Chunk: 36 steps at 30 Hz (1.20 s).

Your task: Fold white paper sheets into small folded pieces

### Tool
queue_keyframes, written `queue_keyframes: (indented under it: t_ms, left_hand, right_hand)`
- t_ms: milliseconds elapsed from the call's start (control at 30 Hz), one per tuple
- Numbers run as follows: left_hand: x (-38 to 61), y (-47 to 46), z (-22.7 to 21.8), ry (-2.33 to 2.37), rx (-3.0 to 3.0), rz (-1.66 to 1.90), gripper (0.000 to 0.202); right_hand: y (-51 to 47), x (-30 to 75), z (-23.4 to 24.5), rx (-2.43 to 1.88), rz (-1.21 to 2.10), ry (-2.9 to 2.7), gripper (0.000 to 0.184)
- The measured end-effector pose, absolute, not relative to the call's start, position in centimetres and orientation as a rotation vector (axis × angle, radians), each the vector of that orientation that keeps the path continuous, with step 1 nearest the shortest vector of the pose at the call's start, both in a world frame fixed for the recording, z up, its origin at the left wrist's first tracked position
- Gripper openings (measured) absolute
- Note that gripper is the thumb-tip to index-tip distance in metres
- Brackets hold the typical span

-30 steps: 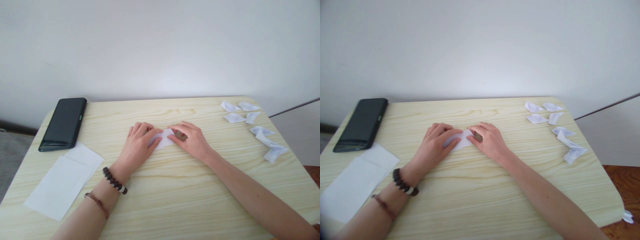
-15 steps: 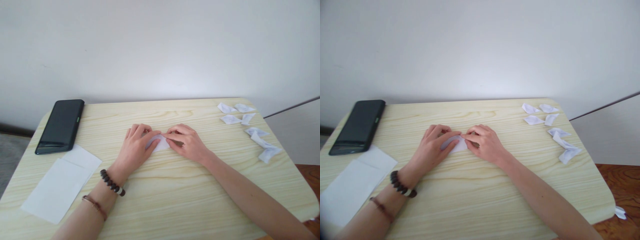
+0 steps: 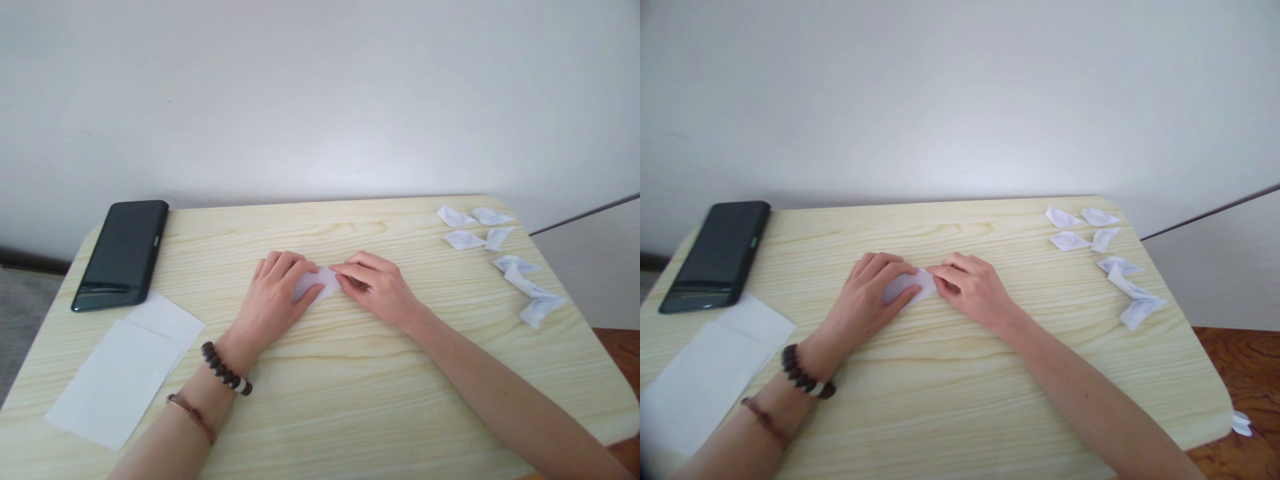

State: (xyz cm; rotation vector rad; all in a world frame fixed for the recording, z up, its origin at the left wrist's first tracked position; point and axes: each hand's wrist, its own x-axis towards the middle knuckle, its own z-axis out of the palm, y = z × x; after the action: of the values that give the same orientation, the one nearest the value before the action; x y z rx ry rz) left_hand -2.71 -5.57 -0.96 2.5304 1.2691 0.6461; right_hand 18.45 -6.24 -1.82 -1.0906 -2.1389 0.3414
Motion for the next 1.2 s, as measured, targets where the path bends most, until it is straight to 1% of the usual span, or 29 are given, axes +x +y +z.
queue_keyframes:
  t_ms: [67, 333, 633, 867, 1200]
  left_hand:
    - [-2.73, -5.6, -1.03, 1.256, 2.538, 0.66, 0.022]
    - [-2.86, -5.29, -1.35, 1.273, 2.509, 0.784, 0.018]
    - [-2.82, -5.14, -1.64, 1.211, 2.475, 0.884, 0.02]
    - [-2.93, -5.18, -1.86, 1.254, 2.507, 0.805, 0.027]
    - [-2.89, -5.19, -1.8, 1.245, 2.522, 0.804, 0.026]
  right_hand:
    - [-6.22, 18.44, -1.88, -1.105, 0.332, -2.112, 0.022]
    - [-6.06, 18.72, -2.03, -1.013, 0.28, -2.261, 0.023]
    - [-5.93, 18.88, -2.1, -0.967, 0.326, -2.248, 0.024]
    - [-6.0, 18.74, -2.01, -1.071, 0.38, -2.17, 0.024]
    - [-5.93, 19.12, -2.56, -0.98, 0.25, -2.338, 0.03]
